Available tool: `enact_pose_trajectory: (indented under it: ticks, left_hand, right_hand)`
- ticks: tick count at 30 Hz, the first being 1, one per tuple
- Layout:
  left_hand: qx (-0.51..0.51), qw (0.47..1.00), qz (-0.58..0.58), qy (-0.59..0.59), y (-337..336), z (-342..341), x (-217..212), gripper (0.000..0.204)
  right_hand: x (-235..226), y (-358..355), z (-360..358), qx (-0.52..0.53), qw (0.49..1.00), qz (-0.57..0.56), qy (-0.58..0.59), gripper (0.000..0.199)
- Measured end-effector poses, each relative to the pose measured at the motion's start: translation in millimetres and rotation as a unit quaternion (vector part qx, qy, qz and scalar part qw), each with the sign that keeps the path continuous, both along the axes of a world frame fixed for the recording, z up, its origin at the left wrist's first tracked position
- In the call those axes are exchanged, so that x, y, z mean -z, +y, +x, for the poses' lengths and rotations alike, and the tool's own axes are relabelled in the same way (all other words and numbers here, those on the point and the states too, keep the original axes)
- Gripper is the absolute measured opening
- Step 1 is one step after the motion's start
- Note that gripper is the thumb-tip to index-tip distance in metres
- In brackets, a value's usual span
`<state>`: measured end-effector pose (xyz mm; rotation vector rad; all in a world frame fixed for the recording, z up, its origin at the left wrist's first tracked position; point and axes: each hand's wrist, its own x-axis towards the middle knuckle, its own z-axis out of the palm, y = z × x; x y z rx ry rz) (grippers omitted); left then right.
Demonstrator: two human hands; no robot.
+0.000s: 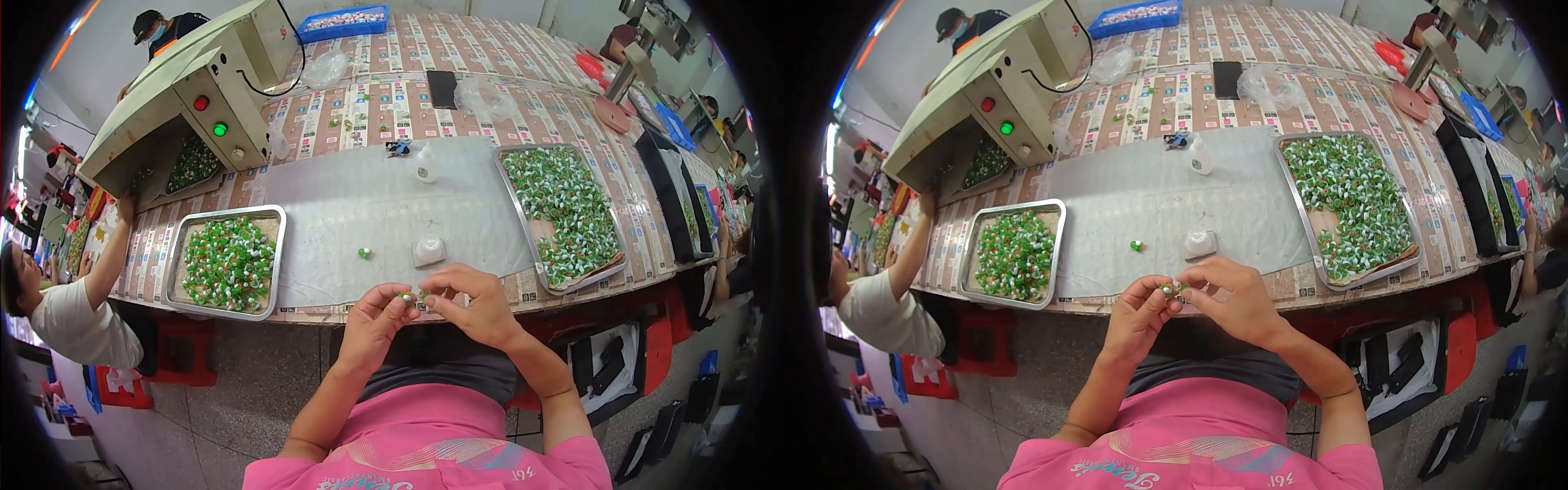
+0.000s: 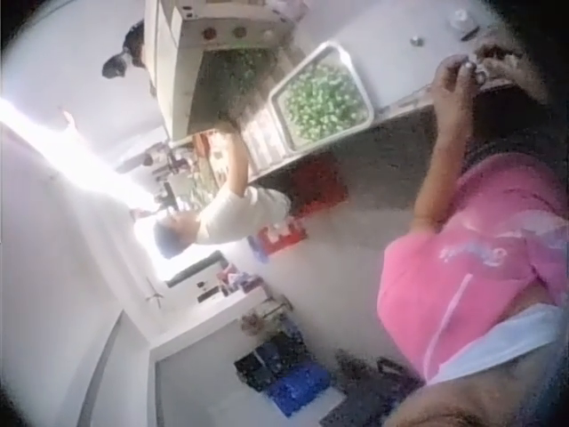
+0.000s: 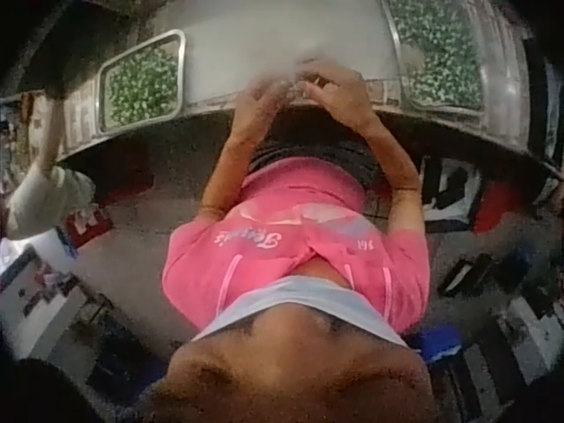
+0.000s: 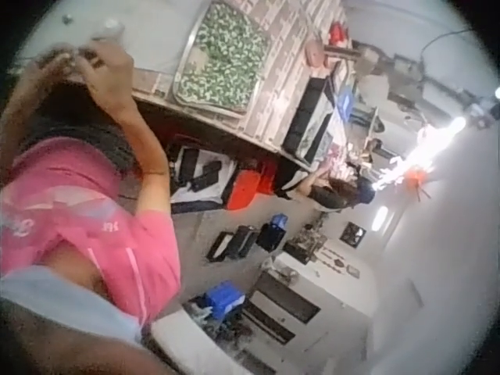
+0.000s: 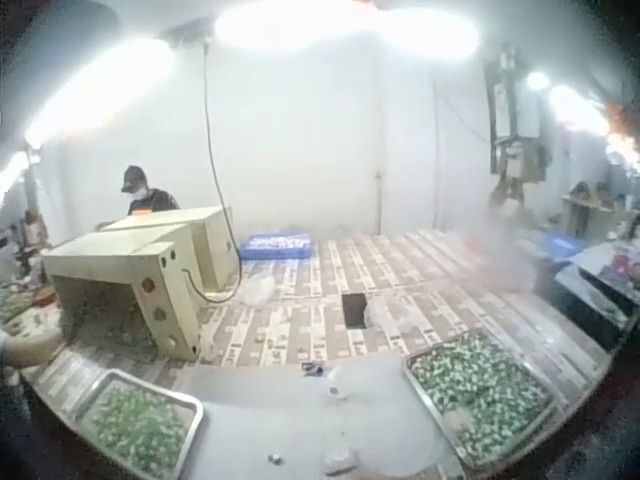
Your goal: The person assembles small green beads and silver connectors by hand at a workbench.
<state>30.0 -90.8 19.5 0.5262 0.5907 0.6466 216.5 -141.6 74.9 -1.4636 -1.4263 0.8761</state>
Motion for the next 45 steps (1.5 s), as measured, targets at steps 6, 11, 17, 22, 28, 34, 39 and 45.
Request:
enact_pose_trajectory:
  ticks: [6, 11, 17, 22, 28, 34, 39, 45]
  left_hand:
    - [0.016, 1.0, -0.003, -0.004, -8, 19, -2, 0.02]
    - [0.018, 1.0, 0.014, 0.006, -12, 26, -2, 0.019]
    - [0.013, 0.989, 0.117, 0.087, -14, 26, -5, 0.016]
    - [-0.003, 0.98, 0.175, 0.1, -18, 26, -8, 0.015]
    - [-0.028, 0.969, 0.217, 0.112, -23, 29, -8, 0.015]
    - [0.005, 0.969, 0.226, 0.094, -23, 25, -10, 0.019]
    - [0.011, 0.966, 0.242, 0.093, -24, 28, -13, 0.023]
    - [0.009, 0.947, 0.304, 0.108, -25, 34, -9, 0.024]
  right_hand:
    - [4, -11, 13, 0.016, 0.999, -0.039, 0.021, 0.019]
    - [8, -16, 20, 0.02, 0.998, -0.043, 0.038, 0.021]
    - [12, -19, 25, 0.007, 0.988, -0.108, 0.106, 0.02]
    - [19, -22, 26, -0.008, 0.977, -0.117, 0.178, 0.017]
    - [23, -27, 26, -0.013, 0.96, -0.125, 0.252, 0.018]
    - [25, -35, 26, -0.017, 0.972, -0.087, 0.217, 0.019]
    - [17, -39, 27, -0.005, 0.993, -0.038, 0.114, 0.021]
    - [18, -43, 32, 0.0, 0.999, -0.004, 0.051, 0.021]
